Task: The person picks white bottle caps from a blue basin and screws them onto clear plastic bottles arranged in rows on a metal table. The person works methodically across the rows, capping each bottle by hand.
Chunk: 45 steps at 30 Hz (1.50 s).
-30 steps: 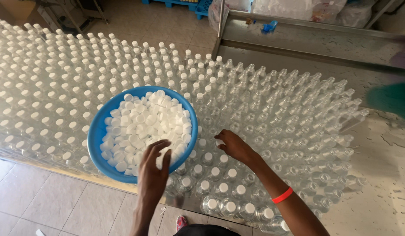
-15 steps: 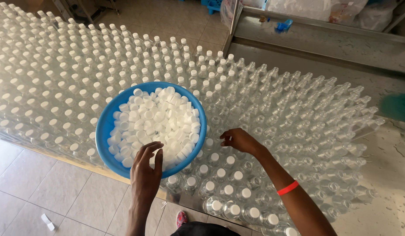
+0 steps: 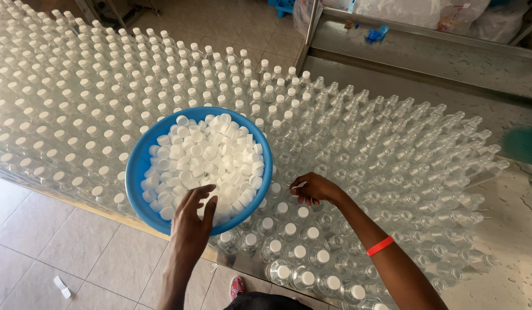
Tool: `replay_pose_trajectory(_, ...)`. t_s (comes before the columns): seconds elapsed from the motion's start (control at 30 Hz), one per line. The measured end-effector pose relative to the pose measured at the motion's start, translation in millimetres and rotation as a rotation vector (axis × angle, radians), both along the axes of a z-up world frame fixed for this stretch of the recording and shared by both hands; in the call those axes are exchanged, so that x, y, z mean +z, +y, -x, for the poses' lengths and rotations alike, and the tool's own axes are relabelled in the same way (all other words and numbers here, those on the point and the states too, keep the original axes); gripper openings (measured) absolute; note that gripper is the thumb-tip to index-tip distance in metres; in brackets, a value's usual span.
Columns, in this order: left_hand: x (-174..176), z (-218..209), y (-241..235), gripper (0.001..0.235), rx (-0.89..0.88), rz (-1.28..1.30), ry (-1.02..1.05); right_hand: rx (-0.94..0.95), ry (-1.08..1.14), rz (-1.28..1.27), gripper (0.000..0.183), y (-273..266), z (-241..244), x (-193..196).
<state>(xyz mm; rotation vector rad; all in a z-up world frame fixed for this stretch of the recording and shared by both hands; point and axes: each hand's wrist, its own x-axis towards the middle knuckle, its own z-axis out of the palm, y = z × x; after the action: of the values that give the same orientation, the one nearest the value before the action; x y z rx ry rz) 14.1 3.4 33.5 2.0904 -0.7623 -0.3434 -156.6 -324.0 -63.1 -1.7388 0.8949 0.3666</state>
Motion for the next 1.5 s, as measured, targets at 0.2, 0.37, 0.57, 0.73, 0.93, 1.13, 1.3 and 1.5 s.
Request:
replay_pose_trajectory(0.2, 4, -23, -26, 0.042, -0.180, -0.144, -0.084, -0.087, 0.020, 0.005, 0.020, -4, 1, -4)
replay_pose_trajectory(0.37, -20, -42, -68, 0.039, -0.349, -0.238, -0.287, -0.056, -0.087, -0.014, 0.029, -18, 2, -35)
replay_pose_trajectory(0.57, -28, -44, -75, 0.040, -0.396, -0.306, -0.502, -0.026, -0.087, 0.112, 0.044, 8, 9, -9)
replay_pose_trajectory(0.73, -11, -43, -71, 0.043, -0.268, 0.012, -0.041, -0.061, -0.235, 0.463, 0.050, 26, 31, 21)
replay_pose_trajectory(0.93, 20, 7, -77, 0.048, -0.405, 0.258, 0.409, -0.003, -0.682, 0.504, 0.056, 74, 45, 133)
replay_pose_trajectory(1.13, 24, 35, -93, 0.047, -0.572, 0.187, 0.514, 0.272, -0.811, 0.567, 0.037, 80, 36, 156)
replay_pose_trajectory(1.3, 40, 35, -60, 0.068, -0.467, 0.153, 0.318, 0.114, -0.674, 0.546, 0.037, 37, 30, 108)
replay_pose_trajectory(1.5, -3, 8, -13, 0.041, -0.152, 0.073, -0.002, 0.211, -0.240, 0.882, 0.037, -27, -6, -31)
